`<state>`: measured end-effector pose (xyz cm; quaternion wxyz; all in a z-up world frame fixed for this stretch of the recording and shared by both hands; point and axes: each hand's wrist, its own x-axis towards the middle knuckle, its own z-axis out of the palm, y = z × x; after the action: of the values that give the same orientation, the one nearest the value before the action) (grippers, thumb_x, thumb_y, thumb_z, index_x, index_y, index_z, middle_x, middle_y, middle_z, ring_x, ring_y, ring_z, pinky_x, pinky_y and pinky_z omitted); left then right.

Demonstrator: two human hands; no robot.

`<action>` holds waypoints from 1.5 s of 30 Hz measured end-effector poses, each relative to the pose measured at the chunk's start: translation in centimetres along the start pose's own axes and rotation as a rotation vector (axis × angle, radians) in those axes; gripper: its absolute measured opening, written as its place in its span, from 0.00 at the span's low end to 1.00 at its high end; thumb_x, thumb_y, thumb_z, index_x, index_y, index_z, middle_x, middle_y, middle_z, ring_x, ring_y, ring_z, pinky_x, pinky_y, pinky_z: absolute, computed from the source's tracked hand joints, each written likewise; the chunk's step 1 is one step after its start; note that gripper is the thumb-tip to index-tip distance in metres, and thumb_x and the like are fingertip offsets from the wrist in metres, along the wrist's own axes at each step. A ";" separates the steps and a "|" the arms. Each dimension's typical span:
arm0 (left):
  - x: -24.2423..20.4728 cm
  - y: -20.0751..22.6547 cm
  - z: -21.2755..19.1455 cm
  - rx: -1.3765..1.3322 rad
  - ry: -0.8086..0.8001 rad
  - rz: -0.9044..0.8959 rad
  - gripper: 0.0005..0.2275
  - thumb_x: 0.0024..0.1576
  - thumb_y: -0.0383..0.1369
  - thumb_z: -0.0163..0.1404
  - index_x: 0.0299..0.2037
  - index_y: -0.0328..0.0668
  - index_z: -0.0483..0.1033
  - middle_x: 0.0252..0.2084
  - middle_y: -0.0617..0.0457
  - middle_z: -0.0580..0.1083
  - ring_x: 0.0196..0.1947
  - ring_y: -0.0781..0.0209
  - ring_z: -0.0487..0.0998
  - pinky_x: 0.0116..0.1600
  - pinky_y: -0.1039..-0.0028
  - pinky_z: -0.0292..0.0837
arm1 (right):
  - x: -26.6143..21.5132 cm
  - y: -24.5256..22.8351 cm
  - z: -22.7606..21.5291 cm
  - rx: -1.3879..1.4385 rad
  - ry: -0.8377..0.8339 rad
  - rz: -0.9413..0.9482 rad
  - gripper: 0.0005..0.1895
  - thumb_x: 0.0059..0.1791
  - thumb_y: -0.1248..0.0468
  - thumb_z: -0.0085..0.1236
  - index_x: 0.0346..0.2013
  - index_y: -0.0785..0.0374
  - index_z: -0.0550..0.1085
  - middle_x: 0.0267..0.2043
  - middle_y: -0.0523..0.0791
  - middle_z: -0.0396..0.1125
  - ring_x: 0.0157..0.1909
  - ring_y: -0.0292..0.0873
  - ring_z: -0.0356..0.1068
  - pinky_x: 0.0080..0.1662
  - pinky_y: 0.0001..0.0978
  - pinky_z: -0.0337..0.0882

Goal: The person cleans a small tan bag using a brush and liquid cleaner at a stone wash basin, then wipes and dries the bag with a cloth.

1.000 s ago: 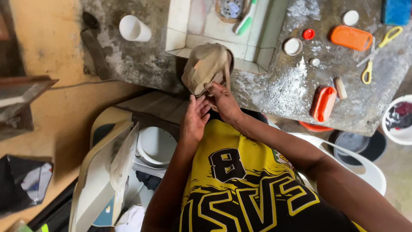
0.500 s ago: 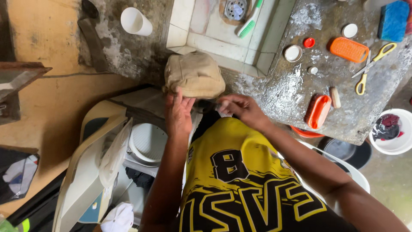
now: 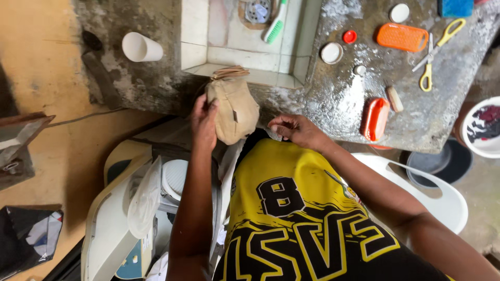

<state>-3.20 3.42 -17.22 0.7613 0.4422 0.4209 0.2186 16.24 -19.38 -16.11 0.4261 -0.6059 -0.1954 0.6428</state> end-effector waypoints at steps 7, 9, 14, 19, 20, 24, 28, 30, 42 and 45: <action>-2.0 -0.8 -2.6 0.417 0.180 0.008 0.15 0.69 0.41 0.52 0.43 0.32 0.78 0.38 0.54 0.75 0.39 0.67 0.71 0.47 0.74 0.70 | -1.1 0.8 -2.7 -0.002 0.068 0.060 0.15 0.53 0.57 0.57 0.52 0.60 0.78 0.41 0.40 0.74 0.40 0.33 0.70 0.45 0.27 0.73; -1.7 -1.1 -2.3 0.270 0.226 -0.009 0.16 0.67 0.43 0.51 0.44 0.34 0.80 0.40 0.54 0.78 0.39 0.68 0.74 0.47 0.75 0.72 | -0.8 0.3 -3.5 0.020 0.083 0.055 0.16 0.53 0.57 0.56 0.51 0.59 0.77 0.42 0.39 0.75 0.41 0.33 0.71 0.45 0.27 0.73; -0.7 0.5 -1.2 -0.012 0.359 -0.061 0.21 0.62 0.47 0.54 0.50 0.33 0.77 0.46 0.50 0.79 0.42 0.60 0.80 0.49 0.69 0.78 | -1.2 -1.7 -4.9 -0.047 0.195 0.021 0.15 0.54 0.57 0.56 0.51 0.60 0.78 0.43 0.40 0.75 0.42 0.34 0.71 0.44 0.28 0.73; 0.4 4.1 -0.6 0.023 0.425 -0.251 0.25 0.57 0.51 0.53 0.54 0.36 0.76 0.48 0.47 0.80 0.44 0.54 0.83 0.49 0.62 0.82 | -1.7 -2.3 -5.7 -0.019 0.305 -0.004 0.14 0.55 0.58 0.56 0.52 0.61 0.77 0.44 0.39 0.75 0.42 0.34 0.72 0.44 0.28 0.72; 0.3 4.6 -0.8 -0.008 0.443 -0.288 0.26 0.56 0.51 0.53 0.55 0.37 0.75 0.49 0.47 0.80 0.45 0.53 0.83 0.49 0.60 0.82 | -1.8 -2.3 -5.8 0.007 0.325 -0.004 0.14 0.55 0.58 0.56 0.52 0.61 0.77 0.44 0.39 0.75 0.42 0.33 0.72 0.45 0.28 0.73; 0.9 4.6 -1.3 -0.023 0.253 -0.231 0.25 0.62 0.47 0.51 0.60 0.34 0.72 0.54 0.48 0.76 0.51 0.55 0.78 0.54 0.62 0.77 | -2.4 -2.5 -7.4 -0.001 0.450 -0.089 0.14 0.56 0.58 0.55 0.52 0.63 0.76 0.43 0.39 0.75 0.42 0.33 0.73 0.46 0.28 0.74; 1.3 2.3 -0.9 -0.252 -0.042 -0.070 0.22 0.62 0.36 0.56 0.63 0.29 0.70 0.58 0.46 0.74 0.56 0.55 0.76 0.60 0.62 0.75 | -3.6 -4.6 -11.3 -0.092 0.634 -0.176 0.12 0.58 0.60 0.55 0.51 0.64 0.77 0.42 0.42 0.74 0.42 0.34 0.73 0.45 0.28 0.73; 1.2 1.3 -1.3 -0.274 -0.006 -0.107 0.21 0.62 0.35 0.56 0.62 0.30 0.70 0.59 0.46 0.74 0.57 0.55 0.76 0.61 0.61 0.75 | -4.2 -6.3 -13.7 -0.129 0.755 -0.155 0.10 0.59 0.60 0.55 0.50 0.63 0.76 0.43 0.42 0.75 0.41 0.35 0.73 0.44 0.28 0.73; 0.1 1.5 -0.6 -0.232 0.014 -0.071 0.22 0.65 0.36 0.50 0.67 0.34 0.65 0.64 0.46 0.71 0.63 0.51 0.72 0.66 0.59 0.69 | -5.2 -7.0 -27.5 -0.561 1.088 -0.212 0.17 0.59 0.60 0.64 0.55 0.70 0.75 0.43 0.49 0.76 0.38 0.39 0.78 0.39 0.29 0.76; 0.5 2.0 0.7 -0.244 0.060 -0.042 0.23 0.64 0.36 0.51 0.68 0.36 0.64 0.66 0.47 0.69 0.65 0.52 0.71 0.67 0.60 0.69 | -3.1 -6.2 -30.3 -0.507 1.088 -0.255 0.25 0.53 0.63 0.67 0.60 0.71 0.69 0.48 0.50 0.73 0.35 0.40 0.77 0.32 0.30 0.76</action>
<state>-2.28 4.45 -15.57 0.8009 0.3306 0.4230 0.2650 46.46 -26.39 -15.22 0.3809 -0.9015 -0.1673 0.1189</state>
